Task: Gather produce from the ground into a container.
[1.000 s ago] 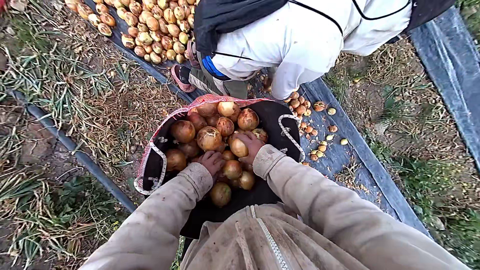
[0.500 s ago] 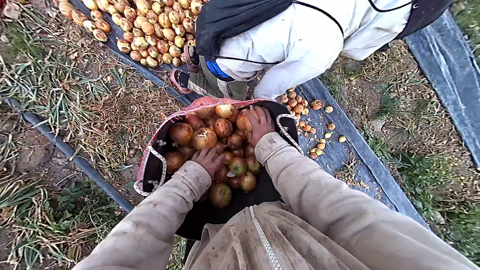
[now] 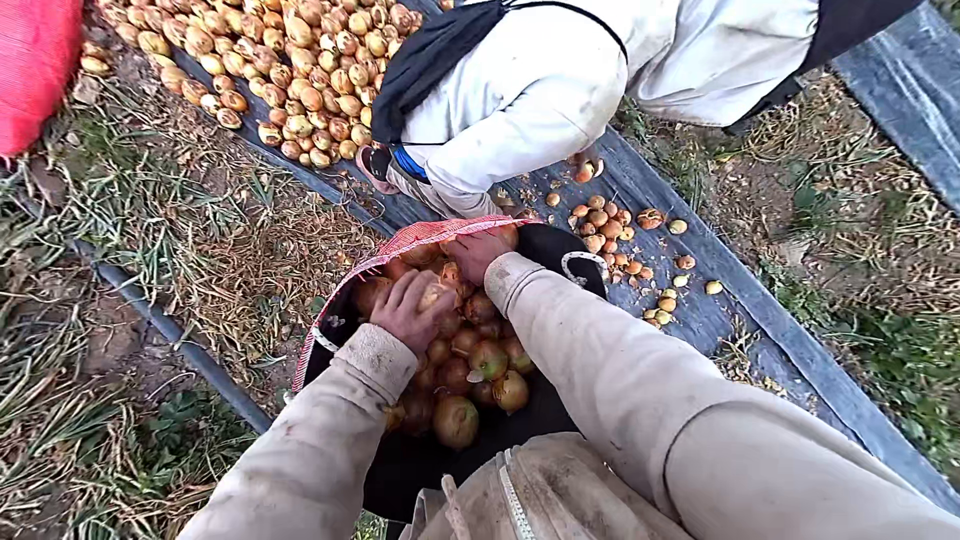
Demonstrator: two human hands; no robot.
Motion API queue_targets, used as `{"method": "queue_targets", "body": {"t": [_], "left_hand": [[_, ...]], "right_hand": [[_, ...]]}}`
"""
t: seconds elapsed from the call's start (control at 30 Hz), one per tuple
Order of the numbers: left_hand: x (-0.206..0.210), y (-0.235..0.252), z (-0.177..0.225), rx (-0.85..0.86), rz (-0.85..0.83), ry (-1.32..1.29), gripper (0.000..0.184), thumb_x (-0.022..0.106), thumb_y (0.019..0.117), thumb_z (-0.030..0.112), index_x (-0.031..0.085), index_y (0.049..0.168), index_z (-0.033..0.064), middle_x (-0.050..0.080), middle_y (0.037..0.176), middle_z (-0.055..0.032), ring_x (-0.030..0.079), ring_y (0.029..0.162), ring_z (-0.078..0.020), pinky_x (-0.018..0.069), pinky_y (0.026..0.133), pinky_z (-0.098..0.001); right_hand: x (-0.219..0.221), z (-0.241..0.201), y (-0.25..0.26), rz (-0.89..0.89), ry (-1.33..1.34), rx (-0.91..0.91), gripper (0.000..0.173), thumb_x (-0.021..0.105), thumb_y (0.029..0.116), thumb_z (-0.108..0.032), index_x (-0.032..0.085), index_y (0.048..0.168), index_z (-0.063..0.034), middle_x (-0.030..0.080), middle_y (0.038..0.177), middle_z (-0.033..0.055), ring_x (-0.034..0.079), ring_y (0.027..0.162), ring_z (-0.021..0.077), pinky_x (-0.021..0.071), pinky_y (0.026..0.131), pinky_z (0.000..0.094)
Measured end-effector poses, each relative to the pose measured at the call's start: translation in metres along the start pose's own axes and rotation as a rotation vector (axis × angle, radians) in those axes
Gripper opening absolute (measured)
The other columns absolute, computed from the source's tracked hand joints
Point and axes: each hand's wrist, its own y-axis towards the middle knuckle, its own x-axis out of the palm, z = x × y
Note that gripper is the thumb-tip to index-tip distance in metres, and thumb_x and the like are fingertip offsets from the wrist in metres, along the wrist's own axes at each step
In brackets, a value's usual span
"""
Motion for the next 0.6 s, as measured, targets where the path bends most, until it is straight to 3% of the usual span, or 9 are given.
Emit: {"method": "queue_targets", "body": {"t": [0.1,0.17,0.23,0.33,0.4,0.43,0.5,0.57,0.6], "left_hand": [[0.012,0.015,-0.038,-0.264,-0.266,0.083,0.050,0.065,0.1001,0.029,0.056,0.149,0.0224,0.039,0.158,-0.0290,0.038,0.144,-0.0546,0.0331,0.108,-0.0745],[0.034,0.006,-0.049,-0.295,-0.337,0.047,0.051,0.064,0.1002,0.035,0.056,0.150,0.0238,0.029,0.165,-0.0260,0.025,0.150,-0.0561,0.0222,0.113,-0.0770],[0.035,0.013,-0.045,-0.365,-0.397,0.044,0.055,0.064,0.0998,0.042,0.053,0.152,0.0275,0.022,0.169,-0.0208,0.016,0.154,-0.0526,0.0167,0.115,-0.0769],[0.029,0.015,-0.029,-0.341,-0.358,0.053,0.055,0.068,0.0974,0.035,0.055,0.149,0.0198,0.025,0.168,-0.0219,0.019,0.154,-0.0505,0.0168,0.114,-0.0779],[0.028,0.011,-0.016,-0.194,-0.287,0.039,0.052,0.074,0.0908,0.030,0.065,0.137,0.0067,0.040,0.158,-0.0284,0.034,0.147,-0.0523,0.0290,0.110,-0.0767],[0.024,0.012,-0.008,-0.169,-0.402,0.028,0.053,0.075,0.0909,0.033,0.065,0.136,0.0061,0.044,0.156,-0.0258,0.038,0.146,-0.0487,0.0342,0.110,-0.0720],[0.024,0.014,0.001,-0.258,-0.805,0.022,0.065,0.077,0.0916,0.035,0.055,0.148,0.0118,0.037,0.163,-0.0179,0.030,0.152,-0.0417,0.0303,0.115,-0.0677],[0.029,0.015,-0.002,-0.313,-0.922,0.040,0.074,0.084,0.0849,0.024,0.052,0.151,0.0179,0.034,0.165,-0.0157,0.028,0.152,-0.0419,0.0288,0.115,-0.0693],[0.030,0.015,-0.003,-0.313,-0.923,0.040,0.076,0.084,0.0843,0.022,0.051,0.152,0.0191,0.034,0.165,-0.0161,0.028,0.152,-0.0430,0.0283,0.116,-0.0695]], "right_hand": [[-0.002,0.006,-0.021,0.192,0.221,-0.057,0.034,0.048,0.1064,-0.016,0.065,0.134,-0.0074,0.069,0.130,0.0183,0.061,0.128,0.0386,0.0400,0.112,0.0615],[0.010,0.004,-0.051,0.370,0.355,-0.104,0.025,0.054,0.1011,-0.010,0.071,0.118,0.0003,0.073,0.116,0.0199,0.066,0.120,0.0382,0.0465,0.110,0.0541],[0.029,-0.004,-0.082,0.321,0.388,-0.091,0.023,0.061,0.0980,-0.012,0.072,0.114,0.0004,0.073,0.112,0.0187,0.067,0.116,0.0369,0.0517,0.104,0.0518],[0.088,-0.025,-0.114,-0.182,0.325,0.027,0.053,0.076,0.0930,-0.031,0.062,0.140,-0.0111,0.058,0.143,0.0191,0.050,0.137,0.0417,0.0448,0.110,0.0596],[0.119,-0.034,-0.115,-0.344,0.310,0.145,0.076,0.086,0.0838,-0.027,0.052,0.152,-0.0208,0.040,0.159,0.0231,0.042,0.139,0.0520,0.0426,0.105,0.0692],[0.121,-0.036,-0.110,-0.392,0.316,0.192,0.081,0.088,0.0816,-0.022,0.049,0.153,-0.0227,0.036,0.161,0.0242,0.044,0.137,0.0541,0.0427,0.103,0.0708],[0.117,-0.038,-0.102,-0.451,0.324,0.224,0.084,0.089,0.0795,-0.022,0.048,0.153,-0.0231,0.037,0.160,0.0236,0.051,0.132,0.0502,0.0455,0.103,0.0672],[0.113,-0.037,-0.101,-0.360,0.406,0.226,0.087,0.089,0.0782,-0.019,0.047,0.154,-0.0193,0.041,0.157,0.0249,0.056,0.129,0.0470,0.0487,0.103,0.0644],[0.106,-0.042,-0.104,-0.315,0.456,0.243,0.091,0.087,0.0811,-0.021,0.039,0.159,-0.0180,0.037,0.161,0.0243,0.054,0.134,0.0453,0.0478,0.106,0.0625]]}}
